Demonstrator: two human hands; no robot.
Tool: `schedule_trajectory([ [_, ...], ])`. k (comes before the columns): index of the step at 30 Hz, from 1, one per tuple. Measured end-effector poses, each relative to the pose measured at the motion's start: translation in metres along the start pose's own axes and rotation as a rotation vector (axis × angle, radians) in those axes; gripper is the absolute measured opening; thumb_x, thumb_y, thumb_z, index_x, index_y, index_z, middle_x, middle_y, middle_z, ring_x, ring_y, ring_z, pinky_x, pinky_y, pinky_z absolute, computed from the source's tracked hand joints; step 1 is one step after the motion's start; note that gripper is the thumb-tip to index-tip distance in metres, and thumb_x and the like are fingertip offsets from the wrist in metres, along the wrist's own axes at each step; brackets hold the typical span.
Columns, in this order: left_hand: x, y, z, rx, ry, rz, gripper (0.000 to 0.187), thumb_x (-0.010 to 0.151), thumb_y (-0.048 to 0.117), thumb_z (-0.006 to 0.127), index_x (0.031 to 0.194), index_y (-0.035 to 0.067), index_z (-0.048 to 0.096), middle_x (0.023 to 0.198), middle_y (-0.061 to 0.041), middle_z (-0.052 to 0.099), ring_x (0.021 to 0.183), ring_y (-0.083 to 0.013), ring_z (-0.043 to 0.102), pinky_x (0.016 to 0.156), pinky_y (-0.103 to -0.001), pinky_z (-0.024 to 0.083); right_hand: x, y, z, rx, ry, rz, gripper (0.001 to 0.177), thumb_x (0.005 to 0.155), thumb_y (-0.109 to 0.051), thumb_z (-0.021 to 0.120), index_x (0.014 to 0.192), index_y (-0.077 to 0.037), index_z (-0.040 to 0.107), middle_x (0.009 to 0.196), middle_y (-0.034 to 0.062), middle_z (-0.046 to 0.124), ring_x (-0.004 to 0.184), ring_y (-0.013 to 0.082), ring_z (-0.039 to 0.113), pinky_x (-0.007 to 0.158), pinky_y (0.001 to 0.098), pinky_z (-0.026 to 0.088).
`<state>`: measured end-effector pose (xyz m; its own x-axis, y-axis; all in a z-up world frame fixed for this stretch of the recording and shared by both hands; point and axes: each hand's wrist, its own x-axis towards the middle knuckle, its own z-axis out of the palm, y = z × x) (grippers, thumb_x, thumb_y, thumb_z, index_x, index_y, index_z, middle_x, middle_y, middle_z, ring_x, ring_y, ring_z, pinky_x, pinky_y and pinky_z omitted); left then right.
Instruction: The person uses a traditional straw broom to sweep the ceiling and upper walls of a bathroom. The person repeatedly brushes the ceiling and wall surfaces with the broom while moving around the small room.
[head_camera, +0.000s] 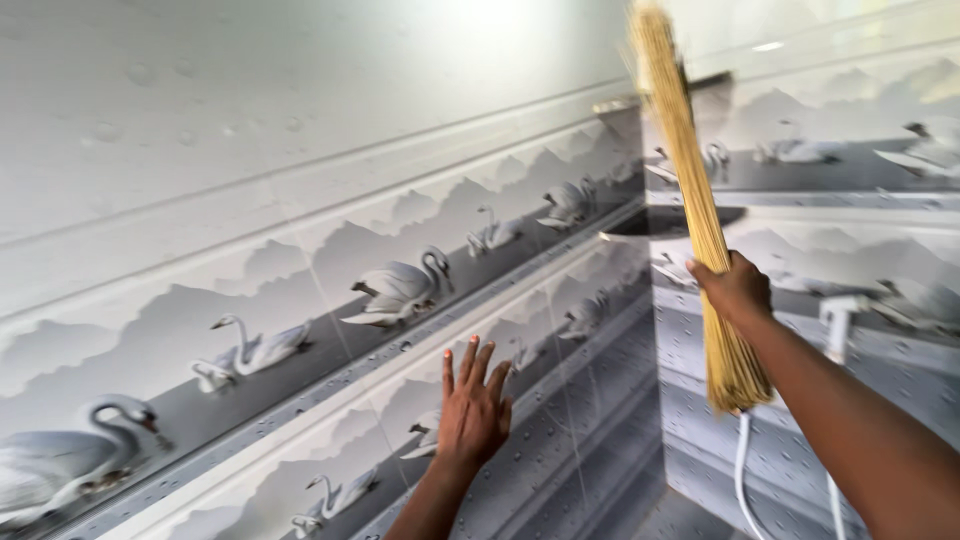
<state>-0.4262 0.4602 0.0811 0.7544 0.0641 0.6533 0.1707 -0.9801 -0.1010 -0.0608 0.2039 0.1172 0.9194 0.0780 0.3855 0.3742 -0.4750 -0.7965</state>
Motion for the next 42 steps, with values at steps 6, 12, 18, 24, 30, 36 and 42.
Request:
schedule_trajectory([
  [6, 0.020, -0.033, -0.072, 0.197, 0.093, -0.021, 0.056, 0.088, 0.020, 0.065, 0.142, 0.008, 0.052, 0.154, -0.019, 0.038, 0.153, -0.0349, 0.017, 0.122, -0.064, 0.005, 0.045, -0.139, 0.057, 0.586, -0.361, -0.005, 0.053, 0.091, -0.043, 0.075, 0.118, 0.001, 0.064, 0.094, 0.0156, 0.070, 0.078, 0.0249, 0.070, 0.070, 0.0404, 0.059],
  [12, 0.026, -0.036, -0.114, 0.285, 0.291, -0.049, 0.059, 0.092, 0.026, 0.061, 0.147, 0.010, 0.047, 0.159, -0.017, 0.037, 0.154, -0.0345, 0.020, 0.123, -0.064, 0.009, -0.063, -0.210, 0.126, -0.012, -0.517, -0.690, 0.064, 0.094, -0.057, 0.069, 0.131, -0.006, 0.056, 0.083, 0.0176, 0.076, 0.063, 0.0192, 0.066, 0.062, 0.0402, 0.057],
  [18, 0.044, -0.024, -0.130, 0.325, 0.381, -0.017, 0.059, 0.098, 0.038, 0.058, 0.150, 0.012, 0.047, 0.162, -0.016, 0.035, 0.155, -0.0341, 0.020, 0.122, -0.065, 0.010, -0.044, -0.182, 0.088, -0.474, 0.155, -1.712, 0.047, 0.103, -0.039, 0.050, 0.143, -0.014, 0.048, 0.106, 0.0236, 0.073, 0.048, 0.0131, 0.061, 0.035, 0.0246, 0.049],
  [24, 0.070, -0.020, -0.152, 0.388, 0.384, 0.006, 0.057, 0.100, 0.039, 0.056, 0.150, 0.012, 0.047, 0.164, -0.015, 0.034, 0.157, -0.0323, 0.018, 0.124, -0.065, 0.008, 0.051, -0.227, 0.010, -0.209, 0.141, -1.085, 0.059, 0.095, -0.050, 0.060, 0.136, -0.008, 0.057, 0.094, 0.0161, 0.075, 0.051, 0.0184, 0.063, 0.046, 0.0344, 0.056],
  [30, 0.109, -0.007, -0.172, 0.433, 0.417, 0.021, 0.057, 0.098, 0.039, 0.057, 0.147, 0.012, 0.050, 0.162, -0.014, 0.035, 0.156, -0.0315, 0.018, 0.123, -0.066, 0.006, 0.021, -0.274, -0.016, -0.364, -0.255, -0.982, 0.045, 0.103, -0.046, 0.056, 0.132, -0.012, 0.057, 0.077, 0.0090, 0.073, 0.060, 0.0168, 0.066, 0.057, 0.0372, 0.058],
  [36, 0.137, 0.013, -0.186, 0.434, 0.461, 0.113, 0.056, 0.099, 0.039, 0.059, 0.146, 0.011, 0.050, 0.162, -0.014, 0.036, 0.156, -0.0317, 0.019, 0.124, -0.066, 0.006, -0.002, -0.251, -0.018, -1.133, 0.005, -1.933, 0.046, 0.109, -0.024, 0.042, 0.153, -0.010, 0.038, 0.104, 0.0186, 0.068, 0.065, 0.0209, 0.067, 0.056, 0.0380, 0.060],
  [42, 0.154, 0.018, -0.205, 0.394, 0.534, 0.150, 0.057, 0.097, 0.038, 0.060, 0.146, 0.011, 0.050, 0.160, -0.014, 0.038, 0.156, -0.0320, 0.021, 0.124, -0.064, 0.006, 0.083, -0.277, -0.114, -1.015, 0.299, -1.527, 0.050, 0.107, -0.017, 0.032, 0.156, -0.023, 0.032, 0.133, 0.0193, 0.057, 0.079, 0.0244, 0.075, 0.065, 0.0348, 0.066],
])
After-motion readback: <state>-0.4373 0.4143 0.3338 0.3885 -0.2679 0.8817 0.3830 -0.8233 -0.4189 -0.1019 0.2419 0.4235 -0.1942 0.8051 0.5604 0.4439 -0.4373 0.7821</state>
